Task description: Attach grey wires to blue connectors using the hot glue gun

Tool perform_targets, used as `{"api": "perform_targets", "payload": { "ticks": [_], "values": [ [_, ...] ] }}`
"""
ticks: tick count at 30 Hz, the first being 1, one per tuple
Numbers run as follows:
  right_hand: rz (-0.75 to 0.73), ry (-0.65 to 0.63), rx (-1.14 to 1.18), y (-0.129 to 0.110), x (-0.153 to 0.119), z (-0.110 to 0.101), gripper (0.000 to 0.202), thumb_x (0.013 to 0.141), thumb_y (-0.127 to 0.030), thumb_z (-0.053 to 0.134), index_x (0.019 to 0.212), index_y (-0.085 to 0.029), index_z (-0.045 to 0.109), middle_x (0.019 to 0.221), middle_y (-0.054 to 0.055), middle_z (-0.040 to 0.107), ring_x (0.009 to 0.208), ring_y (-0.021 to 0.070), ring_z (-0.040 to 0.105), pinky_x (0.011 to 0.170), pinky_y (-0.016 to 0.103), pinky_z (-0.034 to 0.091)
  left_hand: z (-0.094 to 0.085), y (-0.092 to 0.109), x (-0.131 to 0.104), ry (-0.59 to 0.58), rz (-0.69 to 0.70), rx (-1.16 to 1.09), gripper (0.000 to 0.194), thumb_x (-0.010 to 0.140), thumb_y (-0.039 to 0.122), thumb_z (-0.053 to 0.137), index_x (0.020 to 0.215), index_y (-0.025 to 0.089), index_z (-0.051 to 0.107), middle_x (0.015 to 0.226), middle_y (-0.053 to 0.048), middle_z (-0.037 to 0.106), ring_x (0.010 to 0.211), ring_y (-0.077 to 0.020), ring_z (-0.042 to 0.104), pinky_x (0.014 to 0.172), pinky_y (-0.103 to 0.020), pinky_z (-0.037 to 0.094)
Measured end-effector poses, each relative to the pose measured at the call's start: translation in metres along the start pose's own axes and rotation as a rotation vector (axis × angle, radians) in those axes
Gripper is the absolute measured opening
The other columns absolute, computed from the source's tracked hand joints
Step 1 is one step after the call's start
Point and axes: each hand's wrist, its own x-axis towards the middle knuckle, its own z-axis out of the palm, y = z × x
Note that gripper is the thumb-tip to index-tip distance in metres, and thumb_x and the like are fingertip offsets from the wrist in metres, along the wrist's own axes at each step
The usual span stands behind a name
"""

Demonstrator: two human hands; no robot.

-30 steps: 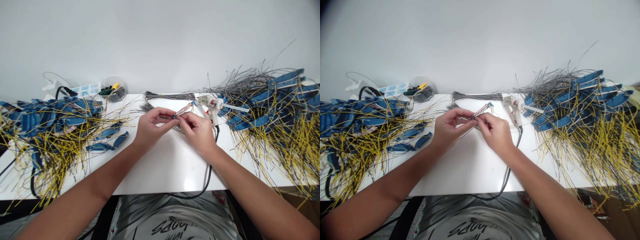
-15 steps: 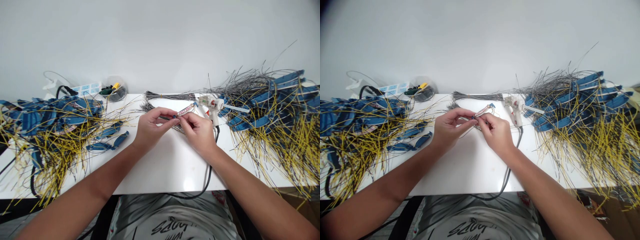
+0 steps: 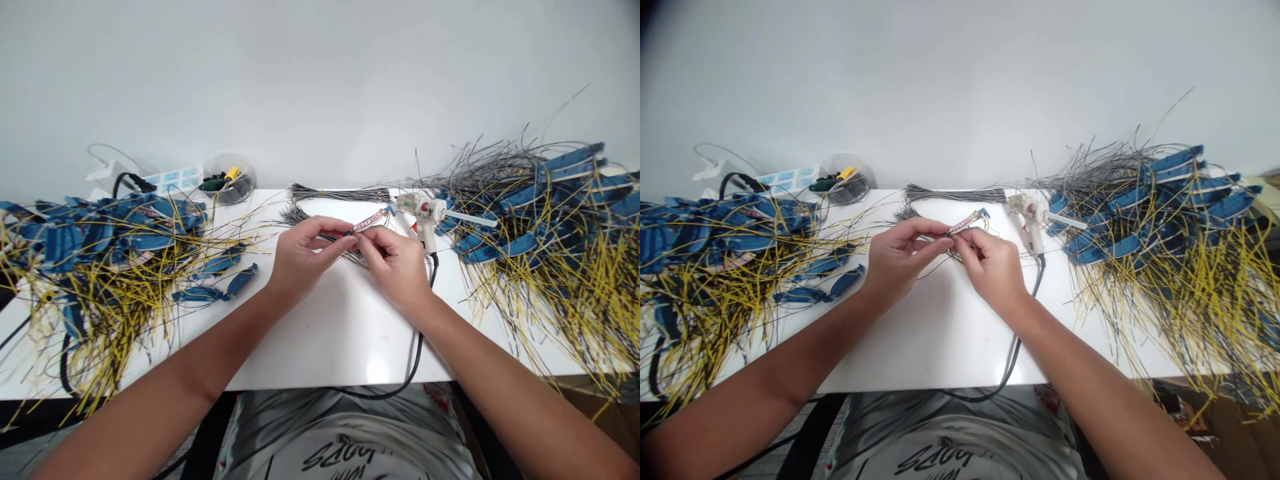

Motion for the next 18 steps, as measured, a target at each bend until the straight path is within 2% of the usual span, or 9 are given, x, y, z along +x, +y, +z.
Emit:
{"api": "perform_targets", "payload": {
  "ticks": [9, 18],
  "values": [
    [0.029, -0.015, 0.027, -0.0015, -0.0010, 0.0000, 0.023, 0.101, -0.035, 0.062, 0.095, -0.018, 0.077, 0.081, 0.004, 0.075, 0.067, 0.0156, 0.063, 0.063, 0.028, 0.046, 0.0009, -0.0010, -0.0004, 0.014, 0.010, -0.011, 0.027, 0.085, 0.038, 0.086, 0.103, 0.019, 0.081, 0.101, -0.008, 0.079, 0.087, -0.0194, 0.076, 0.081, -0.029, 0.065],
    [-0.022, 0.029, -0.046, -0.0010, 0.0008, -0.0008, 0.024, 0.099, -0.033, 0.062, 0.087, -0.017, 0.075, 0.066, 0.001, 0.064, 0.058, 0.0130, 0.051, 0.056, 0.026, 0.039, -0.0004, -0.0005, 0.0000, -0.069, 0.111, 0.003, 0.026, 0.086, 0.034, 0.084, 0.106, 0.019, 0.080, 0.106, -0.009, 0.076, 0.097, -0.0202, 0.073, 0.082, -0.030, 0.066]
  ]
}}
